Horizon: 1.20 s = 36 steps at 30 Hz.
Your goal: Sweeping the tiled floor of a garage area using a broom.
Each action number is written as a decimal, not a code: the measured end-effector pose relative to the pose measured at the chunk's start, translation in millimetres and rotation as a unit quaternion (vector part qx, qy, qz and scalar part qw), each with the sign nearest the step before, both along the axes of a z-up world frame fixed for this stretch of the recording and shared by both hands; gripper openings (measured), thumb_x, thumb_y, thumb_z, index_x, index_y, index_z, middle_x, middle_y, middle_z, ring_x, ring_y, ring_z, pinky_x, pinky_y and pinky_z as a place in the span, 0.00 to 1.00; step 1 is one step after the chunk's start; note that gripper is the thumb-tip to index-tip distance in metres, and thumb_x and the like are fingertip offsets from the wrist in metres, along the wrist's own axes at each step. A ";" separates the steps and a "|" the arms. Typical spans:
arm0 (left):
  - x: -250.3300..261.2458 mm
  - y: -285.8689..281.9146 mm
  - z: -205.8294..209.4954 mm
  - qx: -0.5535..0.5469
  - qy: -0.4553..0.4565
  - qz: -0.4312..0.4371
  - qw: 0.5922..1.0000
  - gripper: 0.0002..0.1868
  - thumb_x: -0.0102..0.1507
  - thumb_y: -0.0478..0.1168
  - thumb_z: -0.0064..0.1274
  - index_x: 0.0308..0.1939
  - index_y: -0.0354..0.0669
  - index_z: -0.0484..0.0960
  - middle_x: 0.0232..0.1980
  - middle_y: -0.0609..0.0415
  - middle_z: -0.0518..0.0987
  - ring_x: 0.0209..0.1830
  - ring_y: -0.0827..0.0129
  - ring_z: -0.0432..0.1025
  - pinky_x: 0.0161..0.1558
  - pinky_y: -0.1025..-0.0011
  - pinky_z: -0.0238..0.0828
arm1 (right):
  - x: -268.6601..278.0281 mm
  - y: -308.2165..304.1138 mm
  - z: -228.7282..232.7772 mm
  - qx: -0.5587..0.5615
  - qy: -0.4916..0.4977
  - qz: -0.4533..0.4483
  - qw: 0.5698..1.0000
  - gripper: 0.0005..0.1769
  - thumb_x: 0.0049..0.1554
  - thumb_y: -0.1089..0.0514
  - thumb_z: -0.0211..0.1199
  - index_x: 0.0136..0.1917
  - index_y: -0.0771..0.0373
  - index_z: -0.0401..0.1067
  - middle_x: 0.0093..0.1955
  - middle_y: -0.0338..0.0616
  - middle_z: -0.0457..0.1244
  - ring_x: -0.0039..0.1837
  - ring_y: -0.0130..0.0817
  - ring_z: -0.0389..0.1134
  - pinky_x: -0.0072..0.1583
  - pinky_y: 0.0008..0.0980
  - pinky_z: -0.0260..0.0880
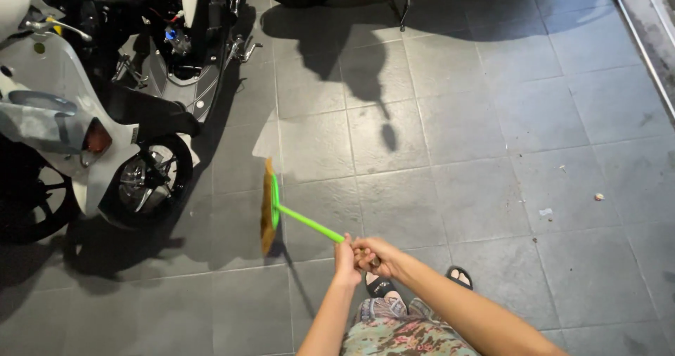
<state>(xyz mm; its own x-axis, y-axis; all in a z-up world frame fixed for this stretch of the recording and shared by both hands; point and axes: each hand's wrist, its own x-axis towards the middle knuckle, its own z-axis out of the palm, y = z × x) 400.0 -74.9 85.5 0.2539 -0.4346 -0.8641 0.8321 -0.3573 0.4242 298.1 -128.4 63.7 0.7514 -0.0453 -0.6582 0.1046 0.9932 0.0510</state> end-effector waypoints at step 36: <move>26.8 -28.2 -54.9 0.053 -0.093 0.043 0.993 0.16 0.70 0.50 0.40 0.43 0.40 0.66 0.24 0.51 0.69 0.11 0.66 0.66 0.13 0.69 0.68 | 42.7 -42.6 -16.6 -0.137 0.066 0.136 0.979 0.13 0.66 0.54 0.54 0.42 0.60 0.61 0.28 0.32 0.55 0.22 0.17 0.50 0.25 0.17 0.50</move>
<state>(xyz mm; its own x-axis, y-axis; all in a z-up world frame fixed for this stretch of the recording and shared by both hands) 426.8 -103.1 30.6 0.4456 -0.3130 -0.8387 0.7720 -0.3400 0.5370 340.8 -171.0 47.0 0.6699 -0.0434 -0.7412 -0.1775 0.9600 -0.2166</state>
